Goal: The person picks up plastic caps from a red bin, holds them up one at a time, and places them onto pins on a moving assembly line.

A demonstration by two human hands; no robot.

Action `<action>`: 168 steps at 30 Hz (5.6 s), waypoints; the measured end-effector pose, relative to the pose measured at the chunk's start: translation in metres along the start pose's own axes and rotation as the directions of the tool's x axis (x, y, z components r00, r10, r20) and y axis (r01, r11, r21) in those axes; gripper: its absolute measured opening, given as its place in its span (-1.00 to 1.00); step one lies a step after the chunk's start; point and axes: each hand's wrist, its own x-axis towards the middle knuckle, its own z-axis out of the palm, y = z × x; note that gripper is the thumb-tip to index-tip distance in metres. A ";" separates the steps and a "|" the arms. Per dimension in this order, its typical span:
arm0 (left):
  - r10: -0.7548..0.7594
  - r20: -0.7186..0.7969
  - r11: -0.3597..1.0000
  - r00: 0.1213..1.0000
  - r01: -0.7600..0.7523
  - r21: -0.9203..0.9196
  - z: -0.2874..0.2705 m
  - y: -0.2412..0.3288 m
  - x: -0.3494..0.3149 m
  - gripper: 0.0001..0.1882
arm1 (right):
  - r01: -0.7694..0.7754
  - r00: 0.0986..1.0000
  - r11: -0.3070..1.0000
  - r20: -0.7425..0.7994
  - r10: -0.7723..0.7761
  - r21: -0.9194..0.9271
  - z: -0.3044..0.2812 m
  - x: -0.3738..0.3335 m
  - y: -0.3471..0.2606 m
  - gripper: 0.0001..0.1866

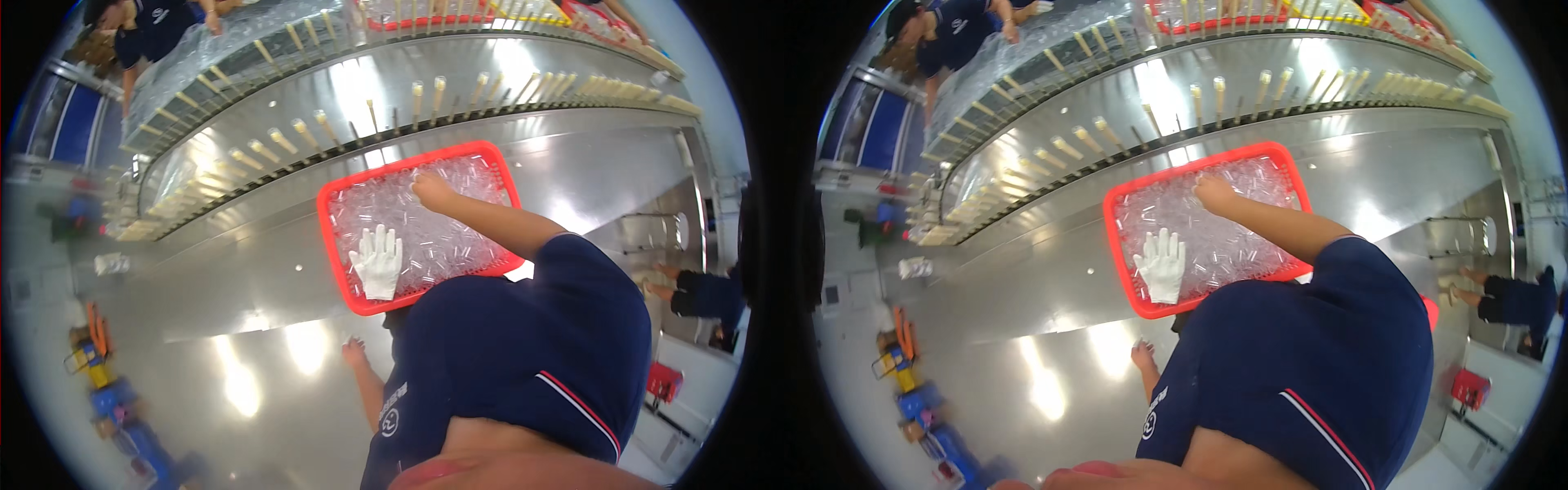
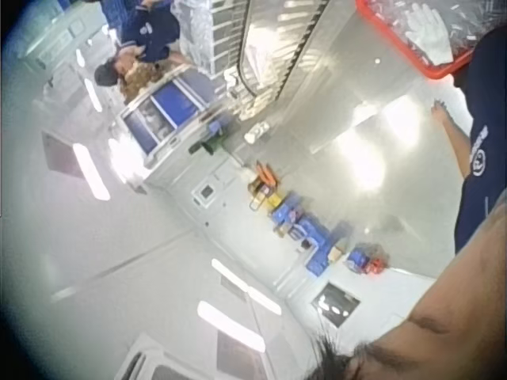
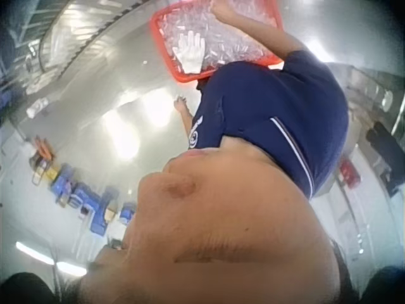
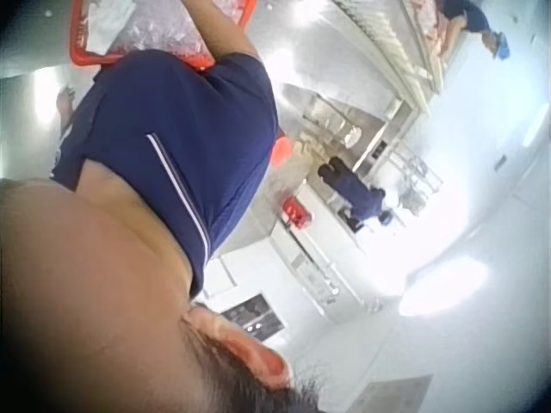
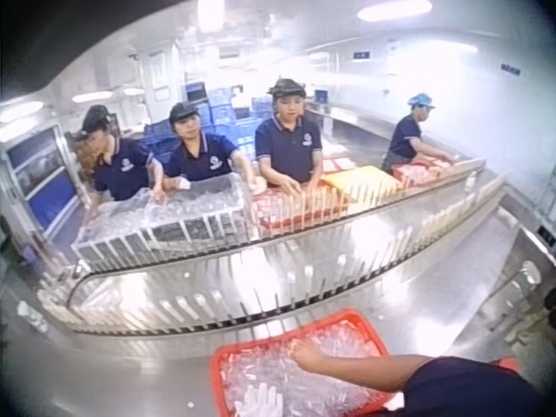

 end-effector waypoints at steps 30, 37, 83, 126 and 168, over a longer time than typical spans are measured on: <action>-0.057 0.147 0.984 0.988 0.031 0.175 0.014 -0.089 -0.057 -0.73 | 0.483 0.874 0.794 -0.253 -0.414 0.370 -0.083 0.354 -0.243 -0.80; -0.125 0.168 0.965 0.978 0.159 -0.208 -0.015 -0.131 -0.019 -0.62 | 0.539 0.821 0.835 -0.290 -0.492 0.109 -0.051 0.426 -0.335 -0.88; 0.151 0.393 0.679 0.907 0.194 -0.709 -0.116 -0.050 0.061 -0.65 | -0.294 0.954 0.955 0.045 0.295 -0.041 0.000 0.122 -0.097 -0.69; 0.540 0.121 0.746 0.833 -0.541 0.388 -0.072 0.188 0.375 -0.72 | -0.416 0.875 0.887 -0.176 0.451 0.203 0.067 0.141 -0.109 -0.79; 0.164 0.686 0.943 0.708 -0.317 0.103 0.134 0.267 0.173 -0.28 | -0.234 0.948 0.899 -0.117 0.295 0.371 0.019 0.048 0.084 -0.75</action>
